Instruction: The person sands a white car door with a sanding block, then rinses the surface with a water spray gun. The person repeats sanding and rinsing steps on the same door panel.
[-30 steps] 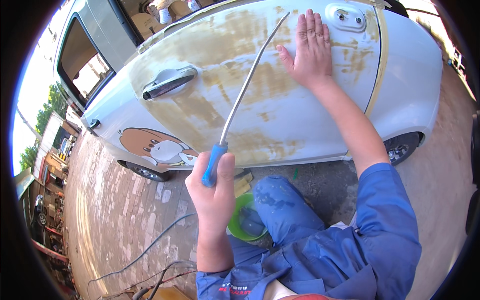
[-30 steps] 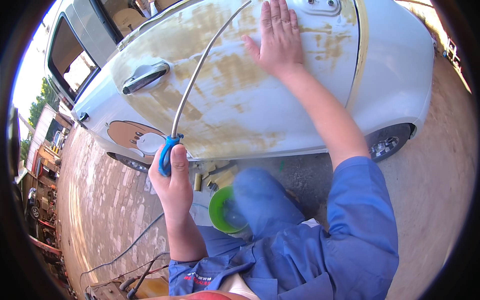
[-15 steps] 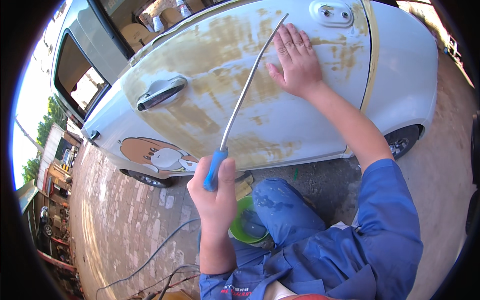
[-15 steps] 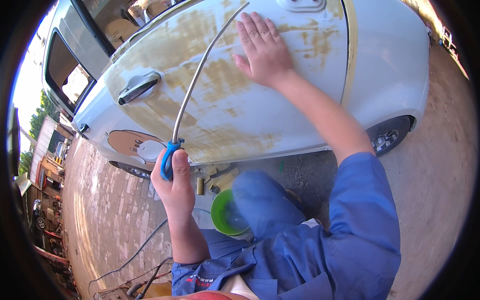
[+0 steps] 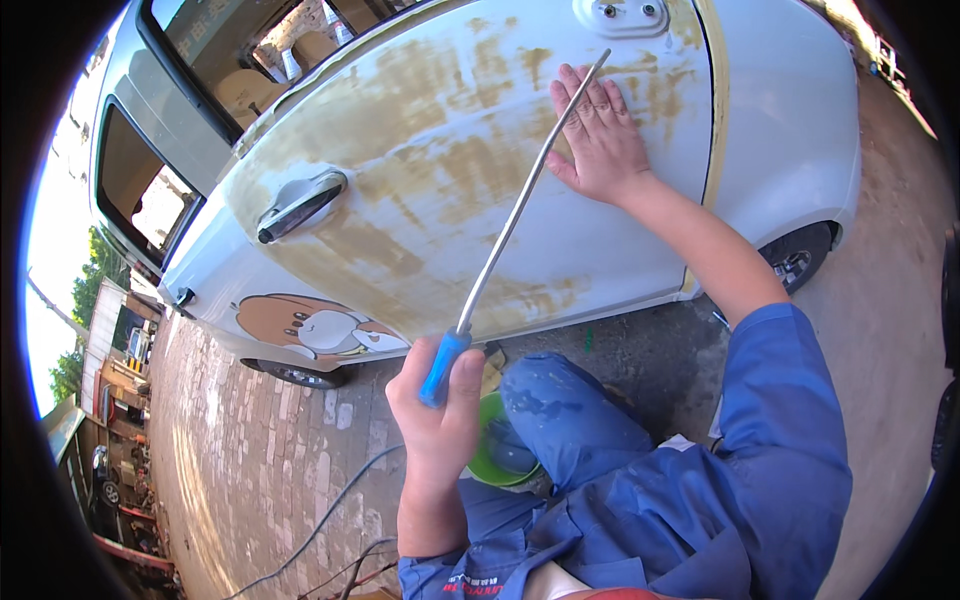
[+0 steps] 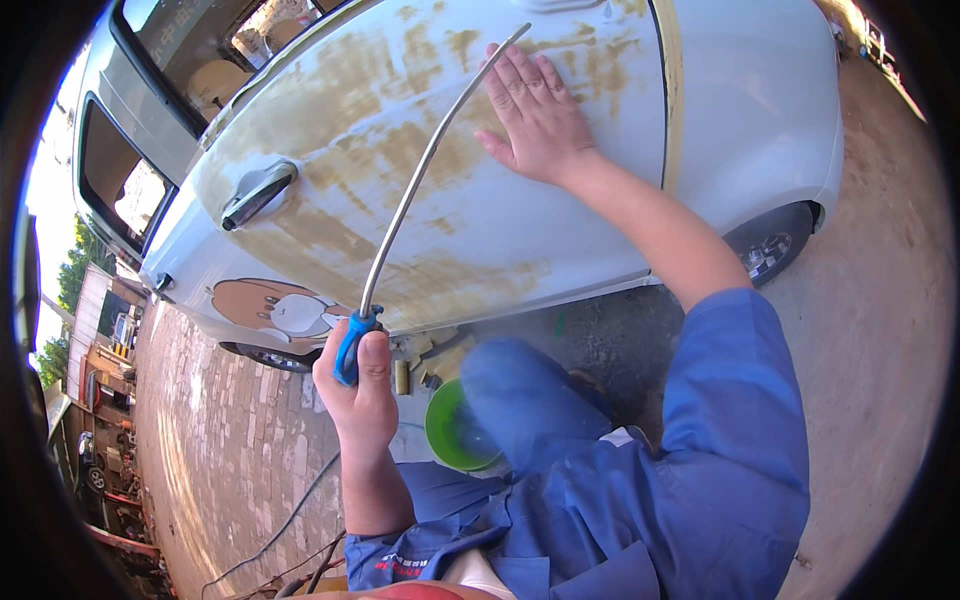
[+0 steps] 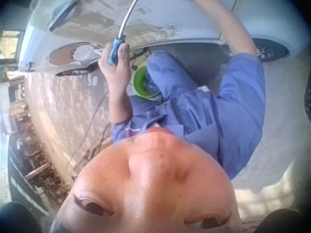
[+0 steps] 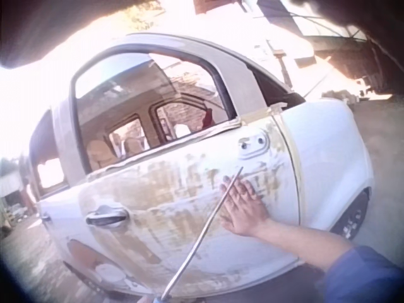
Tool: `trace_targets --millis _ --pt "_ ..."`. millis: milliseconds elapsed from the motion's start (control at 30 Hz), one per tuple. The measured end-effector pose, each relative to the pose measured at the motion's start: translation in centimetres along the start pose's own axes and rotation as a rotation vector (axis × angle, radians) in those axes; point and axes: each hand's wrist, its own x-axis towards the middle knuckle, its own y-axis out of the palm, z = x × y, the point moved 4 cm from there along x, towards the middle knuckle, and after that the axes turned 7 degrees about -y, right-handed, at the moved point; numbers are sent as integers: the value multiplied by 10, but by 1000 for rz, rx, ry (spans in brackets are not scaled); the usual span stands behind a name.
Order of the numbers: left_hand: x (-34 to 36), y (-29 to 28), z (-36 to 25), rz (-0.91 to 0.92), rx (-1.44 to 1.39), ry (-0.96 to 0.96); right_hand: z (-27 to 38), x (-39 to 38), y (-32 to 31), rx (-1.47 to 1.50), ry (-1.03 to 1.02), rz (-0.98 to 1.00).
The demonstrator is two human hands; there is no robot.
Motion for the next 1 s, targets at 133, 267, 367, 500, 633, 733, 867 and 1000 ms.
trace_targets --millis 133,267,367,500,633,733,867,1000 --pt "6 11 -3 -21 -30 2 2 1 1 -16 -19 -6" --pt "14 20 -9 -2 -2 4 2 1 0 -24 -11 13" --pt "14 31 -16 47 31 56 3 1 -1 -28 -10 15" --pt "16 34 -22 26 -14 33 3 1 0 -54 -9 24" --pt "16 41 -29 49 -2 23 3 1 0 -16 -9 22" --pt "17 46 -36 47 44 105 3 1 0 -29 -15 31" --pt "14 47 -40 37 9 83 3 1 -1 -40 -14 37" --pt "10 48 -41 27 32 97 4 2 -2 -57 -14 22"
